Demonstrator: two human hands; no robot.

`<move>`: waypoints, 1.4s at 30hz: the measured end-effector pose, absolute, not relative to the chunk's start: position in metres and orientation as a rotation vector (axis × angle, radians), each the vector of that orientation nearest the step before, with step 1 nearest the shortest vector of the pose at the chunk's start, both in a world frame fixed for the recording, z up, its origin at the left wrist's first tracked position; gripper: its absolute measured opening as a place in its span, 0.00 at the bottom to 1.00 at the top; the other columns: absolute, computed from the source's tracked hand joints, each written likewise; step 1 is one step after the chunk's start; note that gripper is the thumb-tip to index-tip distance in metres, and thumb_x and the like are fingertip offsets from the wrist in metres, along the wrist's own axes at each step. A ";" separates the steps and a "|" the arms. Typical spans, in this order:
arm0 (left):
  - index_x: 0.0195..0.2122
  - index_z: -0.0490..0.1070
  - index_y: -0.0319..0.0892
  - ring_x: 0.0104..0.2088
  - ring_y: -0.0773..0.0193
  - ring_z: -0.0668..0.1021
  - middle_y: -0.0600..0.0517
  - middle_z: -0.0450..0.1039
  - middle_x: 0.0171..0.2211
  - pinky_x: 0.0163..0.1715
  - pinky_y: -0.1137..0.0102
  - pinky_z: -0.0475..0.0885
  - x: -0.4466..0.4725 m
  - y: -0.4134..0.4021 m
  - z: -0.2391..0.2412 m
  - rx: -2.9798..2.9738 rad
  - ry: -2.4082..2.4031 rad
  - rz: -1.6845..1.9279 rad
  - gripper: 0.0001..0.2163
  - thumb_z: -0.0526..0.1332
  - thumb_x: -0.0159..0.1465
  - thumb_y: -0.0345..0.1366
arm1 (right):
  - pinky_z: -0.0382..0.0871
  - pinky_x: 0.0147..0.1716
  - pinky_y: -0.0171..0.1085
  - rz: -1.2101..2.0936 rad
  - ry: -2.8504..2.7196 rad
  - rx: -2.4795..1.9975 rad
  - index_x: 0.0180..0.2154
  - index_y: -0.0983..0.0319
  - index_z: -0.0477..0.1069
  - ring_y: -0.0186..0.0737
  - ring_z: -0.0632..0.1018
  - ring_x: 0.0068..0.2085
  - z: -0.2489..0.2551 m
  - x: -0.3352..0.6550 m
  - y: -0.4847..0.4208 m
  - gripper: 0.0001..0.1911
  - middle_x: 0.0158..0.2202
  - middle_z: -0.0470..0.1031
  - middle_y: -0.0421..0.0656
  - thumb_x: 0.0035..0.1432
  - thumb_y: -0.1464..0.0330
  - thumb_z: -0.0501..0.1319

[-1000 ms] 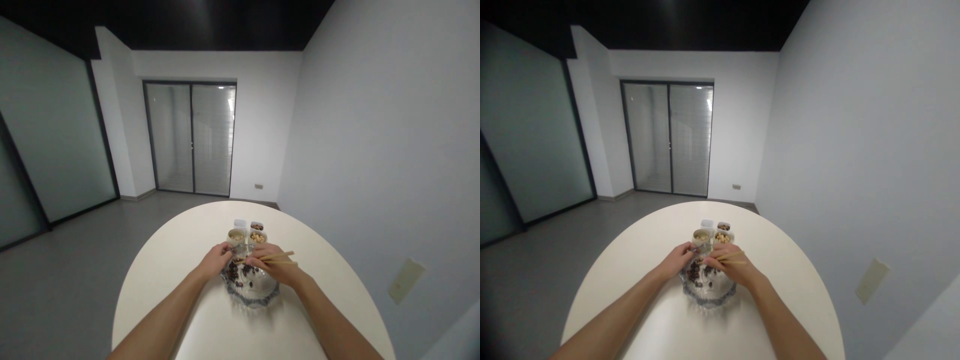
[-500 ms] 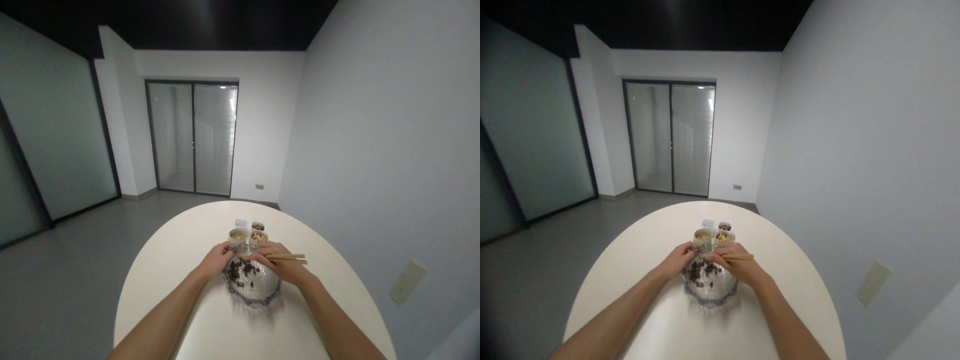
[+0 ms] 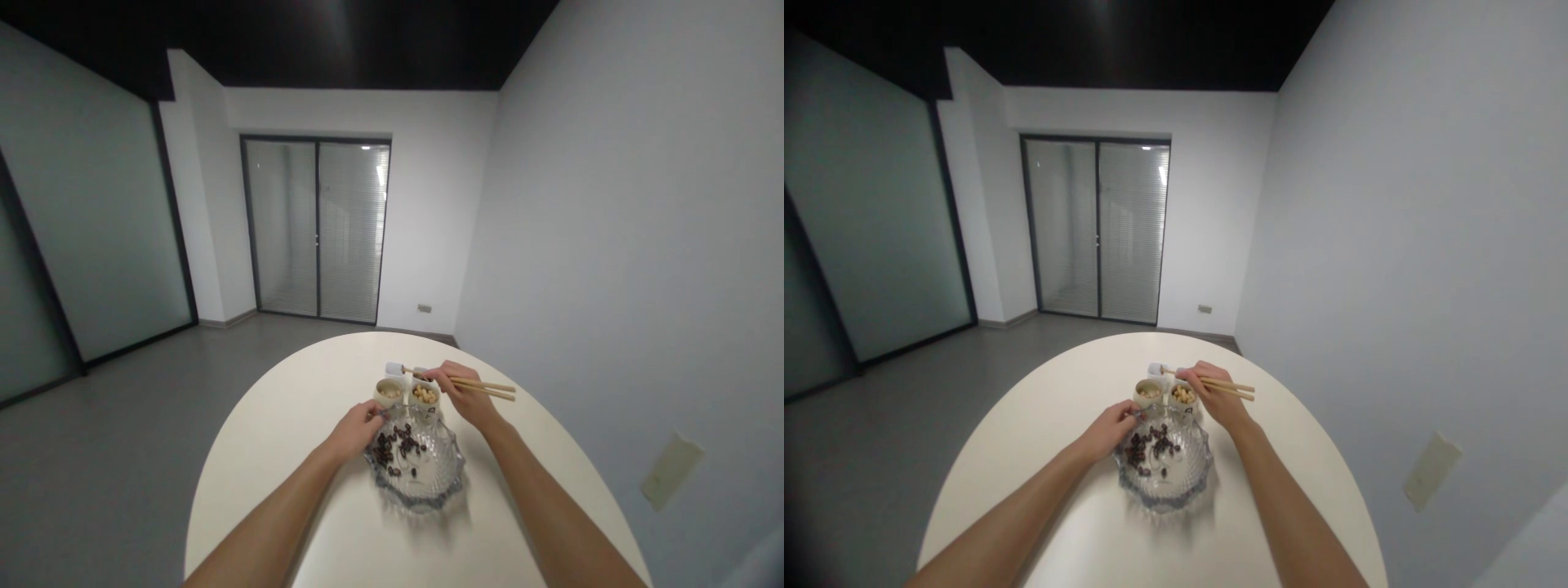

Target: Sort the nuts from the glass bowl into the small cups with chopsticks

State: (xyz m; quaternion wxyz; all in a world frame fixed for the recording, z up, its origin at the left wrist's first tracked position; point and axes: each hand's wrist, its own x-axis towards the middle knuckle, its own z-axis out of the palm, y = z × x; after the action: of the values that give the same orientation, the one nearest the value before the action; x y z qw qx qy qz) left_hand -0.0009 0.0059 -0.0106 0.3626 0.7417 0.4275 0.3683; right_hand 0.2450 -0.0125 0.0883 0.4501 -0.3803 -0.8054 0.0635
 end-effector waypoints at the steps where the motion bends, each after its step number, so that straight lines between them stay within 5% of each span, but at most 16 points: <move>1: 0.36 0.72 0.39 0.34 0.62 0.73 0.52 0.74 0.33 0.36 0.70 0.64 -0.001 0.006 -0.010 1.912 1.099 0.950 0.11 0.53 0.57 0.34 | 0.65 0.31 0.35 0.155 -1.987 -0.956 0.35 0.59 0.79 0.37 0.73 0.30 0.089 0.245 -0.009 0.18 0.28 0.74 0.41 0.67 0.59 0.54; 21: 0.34 0.71 0.40 0.31 0.64 0.71 0.54 0.71 0.29 0.32 0.72 0.62 0.000 0.004 -0.007 1.938 1.121 0.932 0.09 0.53 0.56 0.35 | 0.67 0.31 0.37 0.174 -1.746 -1.185 0.35 0.60 0.80 0.41 0.74 0.31 0.063 0.274 0.016 0.26 0.27 0.75 0.43 0.64 0.49 0.52; 30: 0.34 0.71 0.39 0.34 0.62 0.73 0.52 0.73 0.32 0.35 0.70 0.64 0.000 0.003 -0.006 1.910 1.069 0.958 0.10 0.53 0.57 0.35 | 0.62 0.26 0.35 0.372 -1.879 -1.051 0.31 0.62 0.81 0.37 0.70 0.26 0.070 0.261 -0.042 0.27 0.23 0.70 0.42 0.67 0.53 0.51; 42: 0.35 0.72 0.39 0.35 0.61 0.73 0.52 0.74 0.33 0.37 0.70 0.65 -0.001 0.006 -0.010 1.933 1.060 0.964 0.11 0.52 0.57 0.34 | 0.64 0.28 0.33 0.561 -2.080 -1.042 0.29 0.63 0.79 0.36 0.72 0.27 0.056 0.258 -0.052 0.25 0.27 0.76 0.44 0.67 0.55 0.52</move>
State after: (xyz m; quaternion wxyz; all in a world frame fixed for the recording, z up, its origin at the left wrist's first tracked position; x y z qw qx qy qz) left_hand -0.0007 0.0056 -0.0095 0.3593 0.7498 0.4111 0.3738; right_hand 0.2584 -0.0516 0.0555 0.3655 -0.4052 -0.8091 0.2182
